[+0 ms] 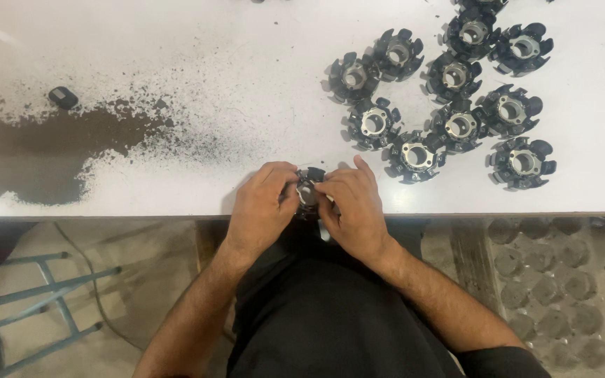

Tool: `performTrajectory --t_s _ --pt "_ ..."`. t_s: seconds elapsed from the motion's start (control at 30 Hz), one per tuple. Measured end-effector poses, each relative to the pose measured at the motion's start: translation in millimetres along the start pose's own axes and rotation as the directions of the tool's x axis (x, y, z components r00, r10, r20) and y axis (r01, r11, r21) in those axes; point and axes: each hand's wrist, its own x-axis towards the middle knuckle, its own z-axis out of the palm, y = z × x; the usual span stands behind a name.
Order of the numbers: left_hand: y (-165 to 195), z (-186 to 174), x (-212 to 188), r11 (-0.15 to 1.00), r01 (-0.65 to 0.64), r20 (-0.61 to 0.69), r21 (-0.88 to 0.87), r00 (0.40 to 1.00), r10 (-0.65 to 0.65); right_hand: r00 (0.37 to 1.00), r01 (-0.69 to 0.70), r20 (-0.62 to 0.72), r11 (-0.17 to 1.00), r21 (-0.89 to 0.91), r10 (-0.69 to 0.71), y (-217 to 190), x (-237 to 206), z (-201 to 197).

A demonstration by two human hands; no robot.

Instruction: The person sits at a white workbench and assembles small black plastic rotor-like components one at a time, fitting a metal center hub into each black plastic body by hand and using a small stick tool to work on each part. Finished assemblies are set aside on the table in a growing group while unassembled pieces remain in piles.

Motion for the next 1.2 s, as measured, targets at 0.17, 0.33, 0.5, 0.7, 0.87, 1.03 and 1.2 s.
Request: performTrajectory --t_s 0.17,0.33,0.5,0.7,0.87,1.03,1.2 --pt "0.9 0.5 -2.2 0.998 0.026 -0.019 -0.066 0.999 -0.028 1.000 0.010 -0.019 1.000 0.022 -0.009 -0.8 0.4 -3.2" --pt "1.2 3.7 -0.3 1.000 -0.006 -0.043 -0.030 0.999 0.005 0.999 0.029 -0.021 0.999 0.035 -0.029 -1.9 0.1 -5.3" --pt "0.7 5.5 1.3 1.000 -0.019 -0.041 -0.015 0.999 0.018 1.000 0.003 -0.020 1.000 0.018 -0.003 -1.4 1.3 -2.5" --pt "-0.6 4.4 -1.5 1.000 0.022 -0.017 -0.013 1.000 -0.022 1.000 0.019 -0.004 1.000 0.009 -0.019 1.0 1.0 -0.7" --pt "-1.7 2.5 -2.3 0.999 0.024 0.010 -0.038 1.000 -0.023 0.998 0.062 -0.015 0.998 0.008 -0.062 1.7 -0.6 -0.9" --pt "0.4 3.5 -3.2 0.999 0.021 -0.022 -0.049 1.000 -0.022 0.998 0.035 -0.043 0.999 -0.015 -0.035 0.9 0.5 3.7" --pt "1.2 3.1 -4.6 0.999 0.034 -0.022 -0.027 0.999 -0.034 0.999 0.029 -0.032 0.999 -0.017 -0.029 1.3 0.9 6.8"
